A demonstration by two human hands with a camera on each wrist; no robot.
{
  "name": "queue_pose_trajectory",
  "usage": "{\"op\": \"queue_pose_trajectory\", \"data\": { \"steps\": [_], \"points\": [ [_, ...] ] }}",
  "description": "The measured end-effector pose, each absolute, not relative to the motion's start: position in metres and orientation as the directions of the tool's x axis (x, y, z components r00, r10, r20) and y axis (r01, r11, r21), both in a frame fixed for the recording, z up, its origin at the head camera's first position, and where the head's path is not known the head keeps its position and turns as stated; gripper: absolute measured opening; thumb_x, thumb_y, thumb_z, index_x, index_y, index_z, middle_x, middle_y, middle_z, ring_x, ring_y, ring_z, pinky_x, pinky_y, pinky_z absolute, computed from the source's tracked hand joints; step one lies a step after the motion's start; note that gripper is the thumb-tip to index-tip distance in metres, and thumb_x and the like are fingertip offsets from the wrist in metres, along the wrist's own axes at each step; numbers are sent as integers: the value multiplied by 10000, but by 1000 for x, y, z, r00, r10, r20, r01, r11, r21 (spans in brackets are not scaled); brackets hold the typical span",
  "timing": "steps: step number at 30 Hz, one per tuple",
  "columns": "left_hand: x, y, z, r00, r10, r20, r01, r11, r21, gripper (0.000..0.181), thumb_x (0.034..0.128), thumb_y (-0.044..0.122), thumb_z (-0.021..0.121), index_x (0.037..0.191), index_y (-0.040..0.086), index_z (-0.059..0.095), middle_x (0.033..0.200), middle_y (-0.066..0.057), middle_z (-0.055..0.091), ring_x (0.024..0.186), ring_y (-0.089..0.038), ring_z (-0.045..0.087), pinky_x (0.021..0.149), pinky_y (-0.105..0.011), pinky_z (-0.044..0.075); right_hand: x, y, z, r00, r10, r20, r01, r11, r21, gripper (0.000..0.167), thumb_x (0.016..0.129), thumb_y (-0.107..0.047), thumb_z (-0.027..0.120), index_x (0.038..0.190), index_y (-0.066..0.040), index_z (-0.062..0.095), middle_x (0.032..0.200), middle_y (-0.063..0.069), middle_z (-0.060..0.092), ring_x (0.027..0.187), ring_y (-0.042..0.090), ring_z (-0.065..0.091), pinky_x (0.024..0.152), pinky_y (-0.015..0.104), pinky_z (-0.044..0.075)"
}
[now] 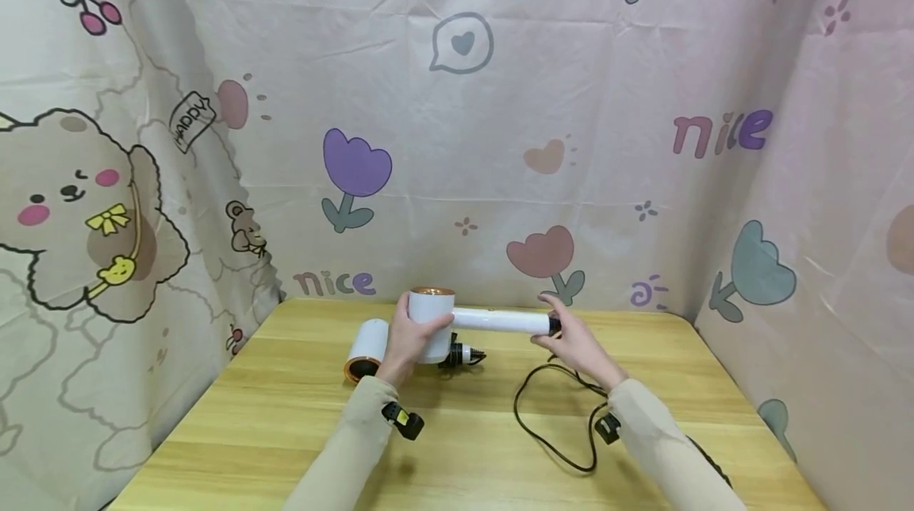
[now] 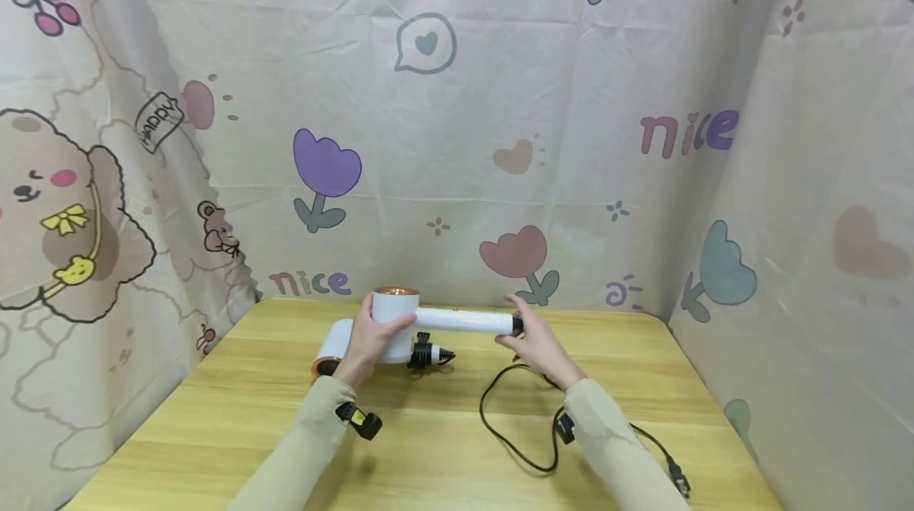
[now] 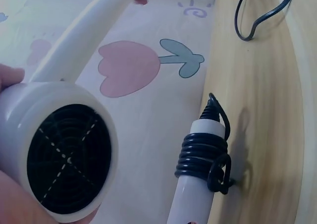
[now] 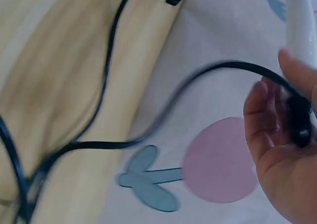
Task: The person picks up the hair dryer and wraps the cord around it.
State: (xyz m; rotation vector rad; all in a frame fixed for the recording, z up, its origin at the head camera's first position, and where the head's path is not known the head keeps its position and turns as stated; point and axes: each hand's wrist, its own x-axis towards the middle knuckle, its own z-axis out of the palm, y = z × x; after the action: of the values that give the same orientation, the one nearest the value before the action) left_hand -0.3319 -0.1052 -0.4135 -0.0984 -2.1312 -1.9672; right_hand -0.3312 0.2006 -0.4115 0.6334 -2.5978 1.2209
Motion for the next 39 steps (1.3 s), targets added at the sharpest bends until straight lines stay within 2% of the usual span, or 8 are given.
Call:
{"op": "queue_pose_trajectory", "data": {
  "steps": [4, 8, 15, 18, 22, 27, 33, 39],
  "points": [
    [-335, -108, -414, -949, -193, 249, 231, 109, 967, 881, 722, 310, 864, 1438, 125, 385, 1236, -173, 549, 1015, -331, 585, 790, -412, 577, -337, 207, -415, -938, -200, 285, -348, 523, -778, 444, 919, -198, 690, 1313, -57, 540, 1008, 145, 679, 841, 211, 646, 696, 293, 559],
    [-338, -110, -417, -942, -253, 222, 211, 72, 975, 925, 751, 359, 841, 1483, 116, 332, 1255, -168, 518, 1046, -318, 567, 835, -417, 570, -339, 209, -418, -943, -220, 249, -331, 558, -761, 250, 953, -282, 641, 1099, -85, 688, 953, 80, 699, 829, 146, 603, 703, 283, 526],
    [-341, -109, -425, -930, -315, 188, 192, 20, 981, 875, 754, 399, 835, 1445, 116, 379, 1249, -143, 524, 1050, -289, 554, 857, -379, 538, -342, 198, -413, -899, -323, 298, -386, 256, -886, 355, 1030, -197, 500, 1328, -19, 573, 1137, 185, 689, 958, 106, 639, 870, 326, 566],
    [-340, -105, -427, -934, -296, 198, 196, 37, 980, 876, 752, 398, 836, 1442, 111, 380, 1232, -150, 538, 1042, -296, 569, 847, -393, 557, -343, 190, -411, -901, -244, 360, -404, 166, -899, 337, 1015, -160, 528, 1310, -2, 565, 1108, 215, 686, 948, 144, 664, 842, 269, 574],
    [-336, -97, -429, -942, -269, 201, 195, 48, 980, 886, 750, 404, 835, 1447, 111, 373, 1215, -154, 548, 1026, -295, 589, 821, -397, 579, -343, 180, -413, -928, -61, 368, -371, 62, -927, 227, 957, -83, 615, 1116, 53, 529, 1074, 273, 680, 902, 167, 702, 792, 273, 600],
    [-334, -94, -428, -954, -242, 180, 185, 0, 983, 810, 752, 409, 831, 1391, 138, 413, 1191, -156, 554, 980, -290, 615, 760, -401, 600, -343, 179, -417, -954, 56, 294, -294, 18, -956, 442, 907, -103, 694, 1160, -26, 340, 1091, 248, 697, 848, 160, 731, 772, 327, 617],
    [-336, -100, -429, -973, -162, 163, 166, -6, 986, 761, 771, 365, 819, 1371, 137, 410, 1182, -164, 548, 934, -261, 630, 722, -399, 609, -348, 201, -417, -926, -271, 262, -292, 77, -953, 686, 952, -174, 646, 1498, -66, 245, 1126, 252, 673, 915, 260, 722, 756, 373, 619],
    [-338, -108, -429, -984, -64, 169, 167, 28, 986, 752, 771, 356, 816, 1369, 146, 411, 1183, -175, 548, 916, -262, 631, 701, -398, 610, -351, 219, -411, -811, -558, 176, -310, 155, -938, 435, 977, -175, 601, 1281, 120, 502, 1124, 289, 670, 1018, 296, 691, 894, 418, 582]
  ]
}}
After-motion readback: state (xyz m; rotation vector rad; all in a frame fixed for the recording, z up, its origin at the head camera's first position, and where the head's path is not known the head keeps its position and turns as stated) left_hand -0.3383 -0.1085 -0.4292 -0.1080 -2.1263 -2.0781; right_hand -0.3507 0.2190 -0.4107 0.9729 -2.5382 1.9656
